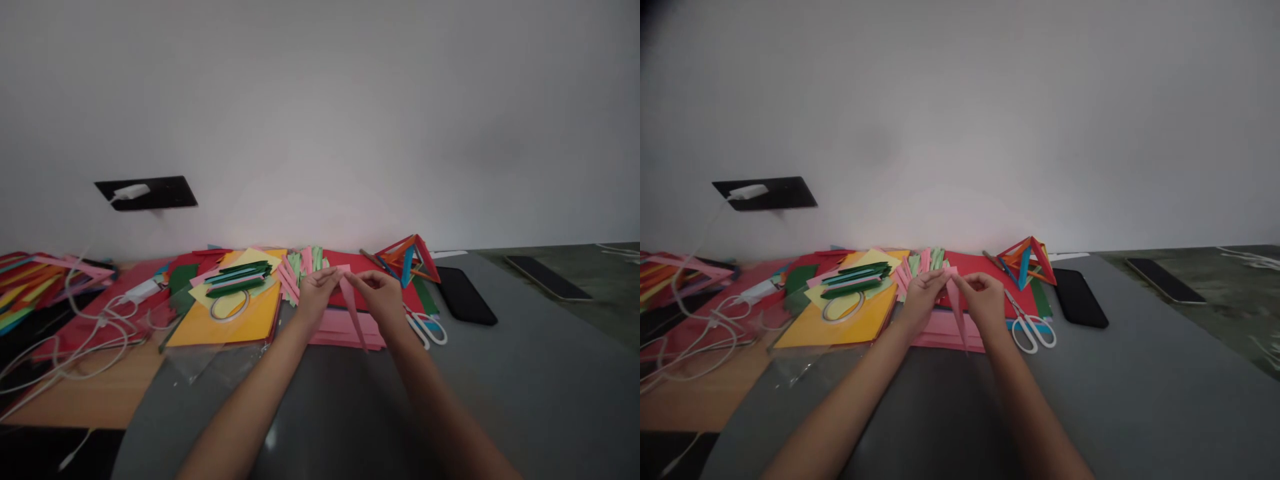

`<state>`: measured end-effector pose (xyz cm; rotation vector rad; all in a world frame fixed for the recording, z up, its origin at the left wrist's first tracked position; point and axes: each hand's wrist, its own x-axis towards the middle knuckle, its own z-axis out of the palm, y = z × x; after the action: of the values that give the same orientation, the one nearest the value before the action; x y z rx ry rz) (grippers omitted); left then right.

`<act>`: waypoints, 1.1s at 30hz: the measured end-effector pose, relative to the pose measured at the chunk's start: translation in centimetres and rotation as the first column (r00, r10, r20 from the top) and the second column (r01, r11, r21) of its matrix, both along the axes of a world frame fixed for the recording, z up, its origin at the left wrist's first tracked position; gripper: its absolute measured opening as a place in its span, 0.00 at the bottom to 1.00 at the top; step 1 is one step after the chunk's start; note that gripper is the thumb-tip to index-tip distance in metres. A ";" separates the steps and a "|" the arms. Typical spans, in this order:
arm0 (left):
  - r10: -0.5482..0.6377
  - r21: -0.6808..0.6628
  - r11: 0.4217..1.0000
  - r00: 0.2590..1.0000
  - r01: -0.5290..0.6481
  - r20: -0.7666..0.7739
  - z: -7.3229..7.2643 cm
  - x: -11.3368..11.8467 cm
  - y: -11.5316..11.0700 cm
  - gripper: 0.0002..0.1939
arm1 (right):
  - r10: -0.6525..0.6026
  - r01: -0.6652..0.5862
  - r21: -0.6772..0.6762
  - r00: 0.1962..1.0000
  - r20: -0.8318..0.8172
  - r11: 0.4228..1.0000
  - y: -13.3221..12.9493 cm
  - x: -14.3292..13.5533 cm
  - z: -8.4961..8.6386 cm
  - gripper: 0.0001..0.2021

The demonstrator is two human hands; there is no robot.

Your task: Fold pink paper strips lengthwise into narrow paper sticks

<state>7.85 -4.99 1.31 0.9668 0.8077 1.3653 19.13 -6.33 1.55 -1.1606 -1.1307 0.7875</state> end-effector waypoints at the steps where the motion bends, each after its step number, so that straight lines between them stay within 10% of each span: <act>1: 0.004 0.002 1.000 1.000 -0.004 -0.011 0.1 0.0 0.0 0.17 | -0.013 0.013 0.009 1.000 0.011 1.000 0.1 0.1 -0.1 0.13; 12: -0.040 0.066 0.997 0.993 0.047 -0.112 0.5 0.1 -0.6 0.17 | 0.013 -0.045 0.224 0.989 0.145 0.974 0.2 1.0 0.4 0.09; 20: 0.117 0.222 0.973 0.957 -0.057 -0.266 0.3 -0.5 -0.3 0.15 | 0.141 -0.142 0.019 0.989 0.035 0.990 0.4 0.7 0.0 0.10; 27: -0.079 0.120 0.987 0.969 0.109 -0.235 0.3 -0.2 -0.3 0.14 | -0.032 0.030 0.050 0.999 0.027 0.998 0.2 0.8 0.4 0.10; 33: -0.005 0.118 0.993 0.975 0.032 -0.223 0.0 -0.3 0.0 0.15 | 0.137 -0.137 -0.026 0.990 -0.013 0.990 0.6 1.1 -0.1 0.12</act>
<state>7.51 -4.99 1.34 1.2350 0.8879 1.3164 20.21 -5.74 1.47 -1.1082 -1.2030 0.9166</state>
